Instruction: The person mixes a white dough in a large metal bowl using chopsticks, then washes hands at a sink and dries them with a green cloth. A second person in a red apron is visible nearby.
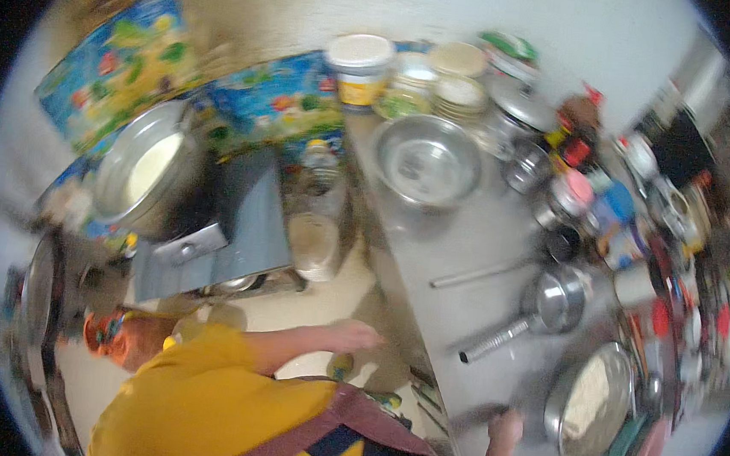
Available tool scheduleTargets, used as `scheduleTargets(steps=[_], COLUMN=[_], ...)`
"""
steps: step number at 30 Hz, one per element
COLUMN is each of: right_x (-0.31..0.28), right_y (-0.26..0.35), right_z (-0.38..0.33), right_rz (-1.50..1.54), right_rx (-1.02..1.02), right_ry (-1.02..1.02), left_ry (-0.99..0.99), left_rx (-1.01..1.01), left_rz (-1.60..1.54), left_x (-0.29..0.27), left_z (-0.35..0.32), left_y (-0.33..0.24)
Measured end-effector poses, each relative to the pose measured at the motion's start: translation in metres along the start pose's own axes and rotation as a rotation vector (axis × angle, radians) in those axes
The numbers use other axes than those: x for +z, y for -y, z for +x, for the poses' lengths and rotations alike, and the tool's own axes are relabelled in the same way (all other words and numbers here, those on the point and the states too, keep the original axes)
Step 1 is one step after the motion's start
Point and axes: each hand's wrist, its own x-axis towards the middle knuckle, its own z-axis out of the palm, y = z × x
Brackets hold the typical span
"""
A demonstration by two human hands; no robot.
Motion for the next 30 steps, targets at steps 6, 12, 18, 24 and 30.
scheduleTargets(steps=[6,12,18,24,30], right_x=[-0.013,-0.002,0.0,0.012,0.014], right_y=[0.011,0.029,0.04,0.047,0.041], right_z=[-0.018,-0.038,-0.06,-0.055,-0.07], right_rz=[0.203,0.287,0.415,0.576,0.63], right_rx=[-0.009,-0.011,0.038,-0.028,-0.36], right_ry=[0.099,0.141,0.081,0.176,0.004], left_ry=[-0.355,0.073,-0.05,-0.24,-0.353], left_rx=[-0.428,-0.513,-0.805,-0.519,-0.446], left_rz=[-0.108,0.661,0.277,-0.042,0.123], left_x=[-0.028,-0.043,-0.038,-0.018,0.023], left_z=[-0.083,-0.185,-0.12,-0.07,-0.075], left_y=[0.148,0.29,0.289,0.17,0.101])
